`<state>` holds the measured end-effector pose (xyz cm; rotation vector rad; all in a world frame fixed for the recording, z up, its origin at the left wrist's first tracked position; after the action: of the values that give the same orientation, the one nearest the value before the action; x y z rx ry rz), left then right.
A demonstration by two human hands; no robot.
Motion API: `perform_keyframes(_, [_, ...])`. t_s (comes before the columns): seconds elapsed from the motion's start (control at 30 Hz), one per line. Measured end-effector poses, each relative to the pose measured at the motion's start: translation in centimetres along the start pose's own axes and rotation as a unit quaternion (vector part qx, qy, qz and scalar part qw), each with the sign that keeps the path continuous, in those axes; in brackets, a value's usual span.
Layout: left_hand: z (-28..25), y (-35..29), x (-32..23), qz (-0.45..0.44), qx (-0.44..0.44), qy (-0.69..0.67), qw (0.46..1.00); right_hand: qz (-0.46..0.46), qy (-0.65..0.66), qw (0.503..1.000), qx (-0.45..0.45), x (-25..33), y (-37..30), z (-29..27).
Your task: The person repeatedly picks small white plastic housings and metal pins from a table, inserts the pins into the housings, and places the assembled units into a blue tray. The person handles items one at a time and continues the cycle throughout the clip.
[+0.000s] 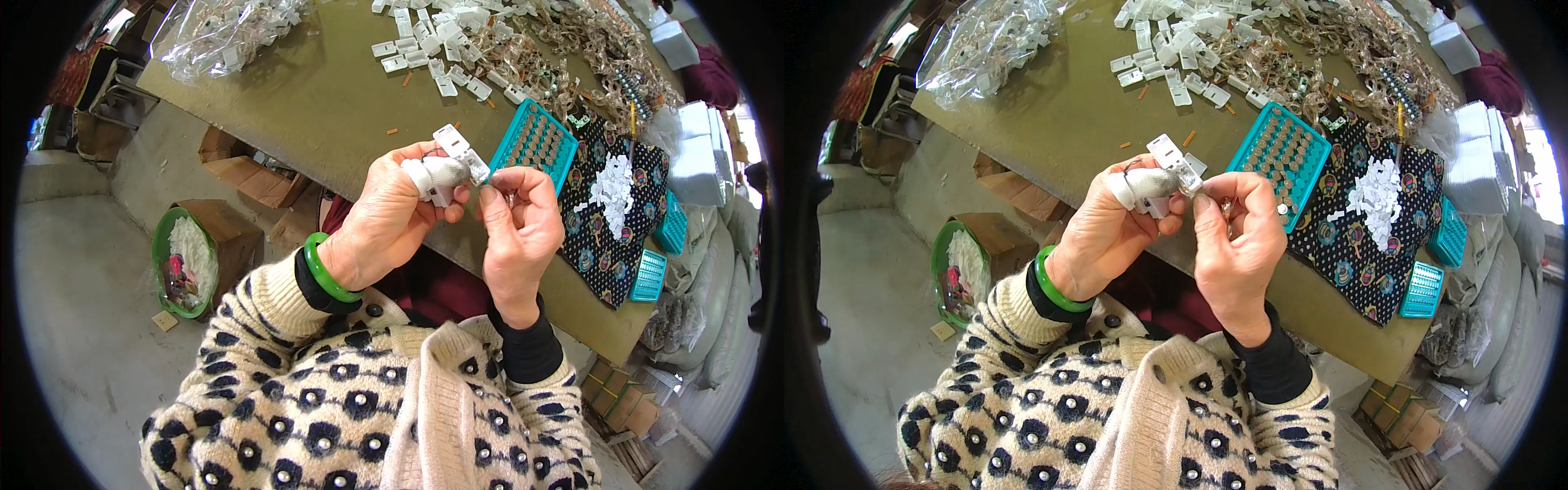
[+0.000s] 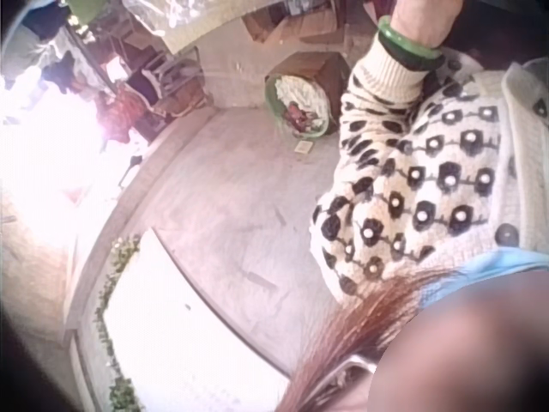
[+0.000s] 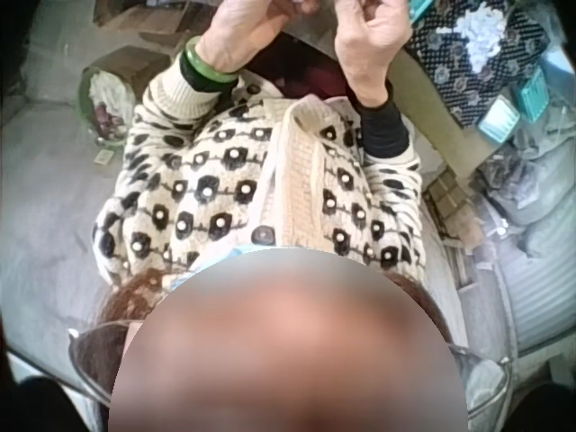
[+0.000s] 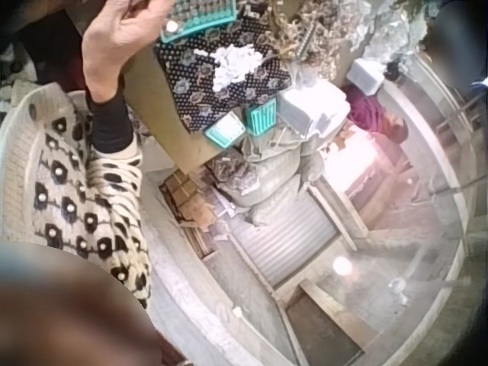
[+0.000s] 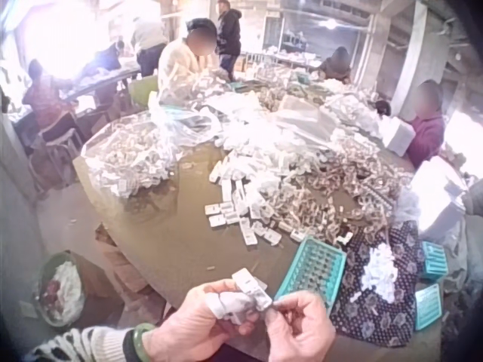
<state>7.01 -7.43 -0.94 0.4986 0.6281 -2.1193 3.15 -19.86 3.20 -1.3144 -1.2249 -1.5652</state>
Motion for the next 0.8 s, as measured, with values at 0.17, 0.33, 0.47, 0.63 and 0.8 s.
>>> perform_keyframes(0.17, [0.0,-0.5,-0.9,0.093,-0.015,0.043,0.995,0.226,0.277,0.934,0.010,-2.7,-0.4,0.6])
perform_keyframes(0.33, [-0.3,-0.5,-1.4,0.108,-0.009,0.043,0.993,0.203,0.227,0.952,0.005,-2.3,-0.3,0.9])
perform_keyframes(0.47, [-0.3,-1.0,-1.7,0.106,-0.002,0.089,0.990,0.179,0.210,0.961,0.032,-1.4,-0.1,1.7])
perform_keyframes(0.63, [-0.2,-1.9,-2.3,0.171,-0.033,0.179,0.968,0.177,0.162,0.971,0.023,-1.2,-0.2,2.5])
perform_keyframes(0.8, [0.0,-2.2,-2.2,0.187,-0.027,0.202,0.961,0.156,0.085,0.984,0.019,-0.7,0.0,2.6])
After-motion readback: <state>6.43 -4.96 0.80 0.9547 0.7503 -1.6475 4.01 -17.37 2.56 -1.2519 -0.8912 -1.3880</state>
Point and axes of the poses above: each hand's wrist, its own y-axis towards the middle knuckle, its own z-axis out of the palm, x = y × z, the point moved 7 cm from there along y, towards the middle knuckle, and after that the axes turned 2 degrees about y, right-handed, at the moved point
